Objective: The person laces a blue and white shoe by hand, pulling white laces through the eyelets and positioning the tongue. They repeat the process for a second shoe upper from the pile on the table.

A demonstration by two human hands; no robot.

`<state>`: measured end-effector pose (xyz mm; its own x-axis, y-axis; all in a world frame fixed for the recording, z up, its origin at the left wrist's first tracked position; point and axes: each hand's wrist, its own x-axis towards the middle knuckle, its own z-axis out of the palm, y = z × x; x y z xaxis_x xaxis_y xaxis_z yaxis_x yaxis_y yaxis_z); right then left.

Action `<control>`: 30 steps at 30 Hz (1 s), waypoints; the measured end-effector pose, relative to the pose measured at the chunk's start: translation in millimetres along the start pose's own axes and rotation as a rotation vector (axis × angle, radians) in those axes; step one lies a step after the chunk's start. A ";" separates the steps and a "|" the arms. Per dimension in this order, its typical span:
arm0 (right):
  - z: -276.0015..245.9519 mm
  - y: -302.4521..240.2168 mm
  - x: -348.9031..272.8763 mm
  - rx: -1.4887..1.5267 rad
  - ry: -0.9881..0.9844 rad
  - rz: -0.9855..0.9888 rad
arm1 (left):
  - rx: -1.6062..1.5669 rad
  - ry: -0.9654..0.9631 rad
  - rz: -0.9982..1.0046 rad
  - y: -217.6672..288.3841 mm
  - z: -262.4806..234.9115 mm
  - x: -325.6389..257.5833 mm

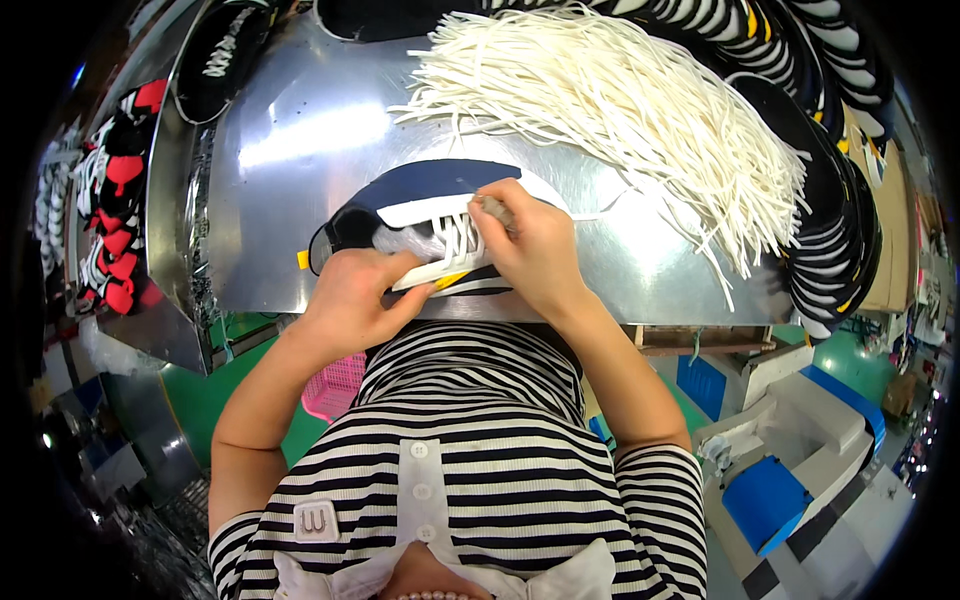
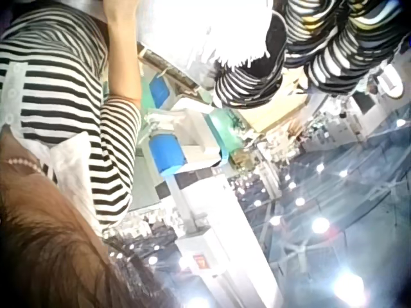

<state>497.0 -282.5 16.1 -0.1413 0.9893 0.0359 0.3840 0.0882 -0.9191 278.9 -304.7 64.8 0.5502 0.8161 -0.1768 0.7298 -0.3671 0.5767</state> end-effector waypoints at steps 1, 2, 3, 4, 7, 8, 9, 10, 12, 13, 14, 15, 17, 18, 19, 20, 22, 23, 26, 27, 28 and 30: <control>1.5 1.0 0.9 0.067 0.031 0.050 | -0.004 0.021 0.030 -3.5 -3.2 -3.1; 1.2 2.5 0.0 0.103 0.023 0.047 | -0.007 0.042 0.058 -8.2 -4.6 -7.1; -0.2 2.7 -2.2 0.073 -0.038 -0.068 | -0.010 0.063 0.087 -11.1 -4.7 -10.0; -2.1 2.4 -5.4 0.043 -0.097 -0.183 | -0.054 0.151 0.098 -10.5 -2.7 -10.8; -5.6 5.0 -6.7 -0.056 -0.282 -0.494 | -0.330 0.277 -0.150 -7.4 3.3 -7.7; -3.7 2.8 -7.2 -0.117 -0.274 -0.532 | -0.299 0.351 -0.124 -9.1 5.2 -2.0; -2.9 0.3 -7.1 -0.178 -0.266 -0.571 | -0.252 0.341 -0.119 -8.7 4.8 0.2; -3.6 -2.0 -4.9 -0.202 -0.288 -0.575 | -0.204 0.330 -0.114 -8.3 3.5 2.0; -5.3 -6.4 0.3 -0.251 -0.337 -0.583 | -0.127 0.333 -0.080 -11.8 2.5 5.3; -4.9 -7.1 2.1 -0.264 -0.347 -0.601 | -0.138 0.312 -0.082 -12.3 -0.5 5.4; -3.5 -5.5 2.9 -0.276 -0.359 -0.617 | -0.151 0.289 -0.086 -13.4 -2.3 5.9; -3.0 -6.5 5.1 -0.288 -0.372 -0.633 | -0.164 0.267 -0.090 -14.8 -4.3 6.3; -6.2 -13.6 12.5 -0.322 -0.488 -0.658 | -0.153 0.286 -0.034 -20.0 -1.3 4.6; -7.1 -16.7 16.9 -0.326 -0.542 -0.673 | -0.136 0.288 -0.014 -23.0 0.0 3.9; -8.1 -19.0 21.2 -0.330 -0.596 -0.688 | -0.118 0.290 0.005 -24.7 -0.2 3.3; -9.2 -16.0 23.7 -0.333 -0.660 -0.675 | -0.109 0.255 -0.018 -22.0 -3.9 2.8; -10.0 -8.7 21.9 -0.269 -0.671 -0.617 | -0.118 0.255 0.018 -26.0 -0.1 2.1; -10.0 -5.2 19.0 -0.240 -0.680 -0.589 | -0.124 0.258 0.034 -27.5 2.2 1.4; -12.3 4.5 5.7 -0.086 -0.573 -0.324 | -0.115 0.252 0.059 -29.8 2.8 0.6; -13.8 5.1 4.5 -0.041 -0.538 -0.233 | -0.110 0.252 0.073 -30.4 3.1 0.2; -13.2 3.6 4.3 -0.052 -0.571 -0.297 | -0.104 0.262 0.069 -29.4 3.5 -0.1; -8.2 -6.4 2.2 0.024 -0.435 -0.209 | -0.075 0.305 0.055 -27.1 2.6 -1.8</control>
<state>501.7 -280.0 25.2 -0.5837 0.8099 0.0576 0.2863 0.2717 -0.9188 259.1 -297.4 47.4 0.4327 0.8963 0.0972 0.6639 -0.3898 0.6382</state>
